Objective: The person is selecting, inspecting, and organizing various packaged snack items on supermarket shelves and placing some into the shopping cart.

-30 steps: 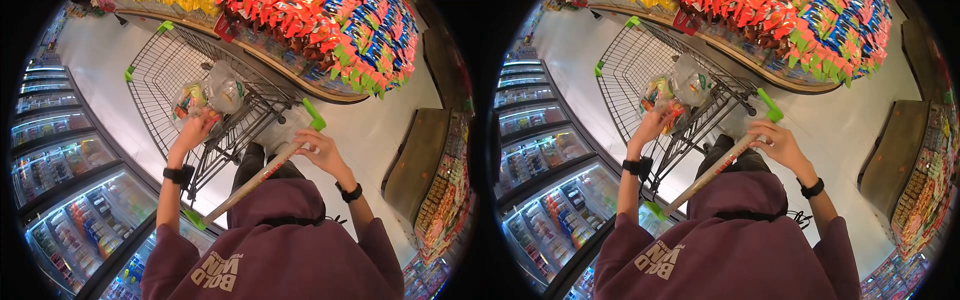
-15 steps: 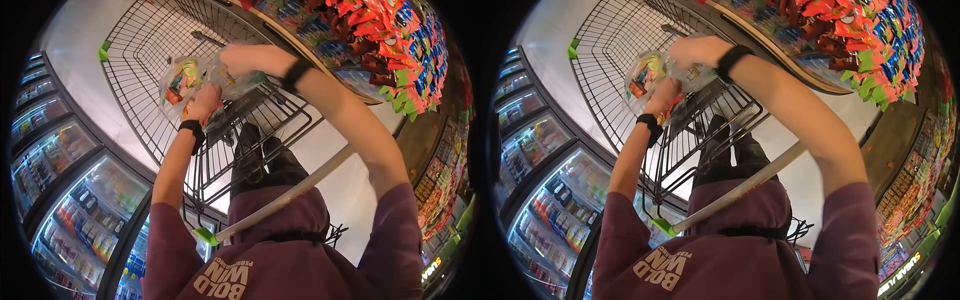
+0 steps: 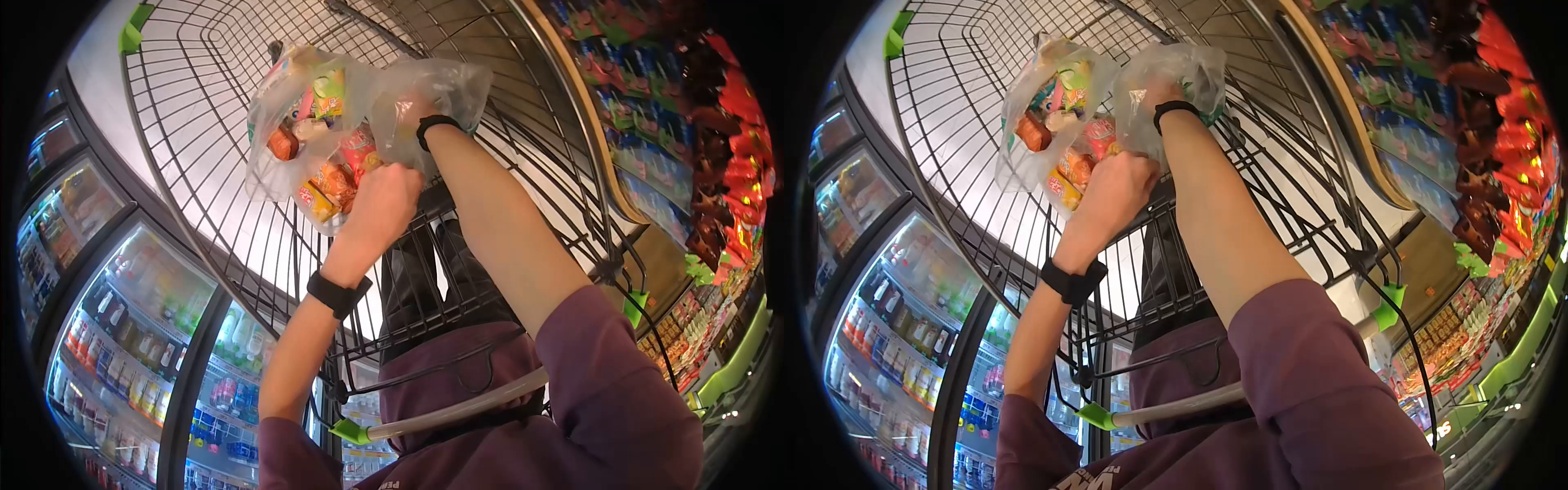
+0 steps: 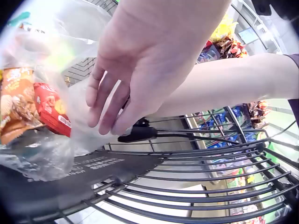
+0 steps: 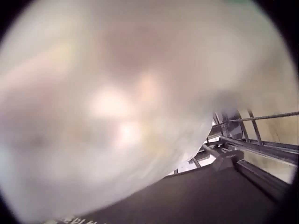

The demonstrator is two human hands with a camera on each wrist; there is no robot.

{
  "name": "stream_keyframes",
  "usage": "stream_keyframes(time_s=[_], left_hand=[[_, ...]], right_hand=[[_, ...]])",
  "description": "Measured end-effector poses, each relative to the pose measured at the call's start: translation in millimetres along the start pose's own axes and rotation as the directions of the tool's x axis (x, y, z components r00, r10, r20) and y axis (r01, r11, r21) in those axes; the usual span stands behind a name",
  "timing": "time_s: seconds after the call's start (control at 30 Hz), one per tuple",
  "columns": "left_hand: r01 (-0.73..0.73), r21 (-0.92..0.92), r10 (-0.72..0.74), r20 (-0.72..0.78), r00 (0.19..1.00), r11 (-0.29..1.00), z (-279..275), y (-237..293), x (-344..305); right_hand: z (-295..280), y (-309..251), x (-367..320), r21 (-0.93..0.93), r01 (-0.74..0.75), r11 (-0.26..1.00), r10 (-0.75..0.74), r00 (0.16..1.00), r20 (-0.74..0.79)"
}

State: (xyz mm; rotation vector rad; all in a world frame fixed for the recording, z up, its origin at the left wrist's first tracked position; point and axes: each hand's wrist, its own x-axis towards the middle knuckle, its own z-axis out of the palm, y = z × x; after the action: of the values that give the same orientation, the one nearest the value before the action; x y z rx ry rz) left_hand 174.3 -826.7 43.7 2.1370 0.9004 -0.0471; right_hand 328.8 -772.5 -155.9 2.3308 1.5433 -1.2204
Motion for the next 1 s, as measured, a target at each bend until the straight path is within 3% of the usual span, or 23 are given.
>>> stream_keyframes(time_s=[0.1,0.23,0.43,0.53,0.63,0.73,0.8,0.9,0.97,1.0], left_hand=[[-0.058,0.030,0.060,-0.050,0.997,0.998,6,10,1],[-0.043,0.052,0.043,-0.005,0.999,0.998,5,18,2],[-0.025,-0.010,0.023,-0.100,0.995,1.000,9,18,-2],[-0.071,0.192,0.088,-0.081,0.993,0.979,5,14,-3],[-0.026,0.202,0.043,-0.082,0.996,0.979,5,13,-2],[0.007,0.242,0.016,-0.092,0.996,0.970,9,11,1],[0.042,0.263,-0.021,-0.082,0.996,0.964,11,13,-1],[0.067,0.261,-0.046,-0.086,0.995,0.963,14,12,-8],[0.079,0.293,-0.050,-0.105,0.993,0.953,12,20,-13],[0.087,0.281,-0.055,-0.121,0.991,0.956,8,29,-15]], right_hand=[[16,-1,8,-0.006,0.005,1.000,-0.005,0.999,0.038],[17,-18,13,-0.031,0.048,0.998,-0.045,0.995,0.084],[8,-22,13,-0.005,0.098,0.995,-0.097,0.989,0.112],[-20,-23,11,0.059,0.122,0.991,-0.128,0.984,0.127],[-40,-22,11,0.165,0.147,0.975,-0.147,0.989,-0.016],[-38,-13,10,0.250,0.310,0.917,-0.174,0.877,-0.448],[-77,-25,-25,0.559,0.149,0.816,-0.026,0.975,-0.221],[-104,-24,-47,0.526,0.220,0.822,-0.114,0.968,-0.226],[-132,-25,-99,0.148,0.361,0.921,-0.298,0.896,-0.331],[-121,-15,-103,0.366,0.373,0.853,-0.287,0.920,-0.269]])
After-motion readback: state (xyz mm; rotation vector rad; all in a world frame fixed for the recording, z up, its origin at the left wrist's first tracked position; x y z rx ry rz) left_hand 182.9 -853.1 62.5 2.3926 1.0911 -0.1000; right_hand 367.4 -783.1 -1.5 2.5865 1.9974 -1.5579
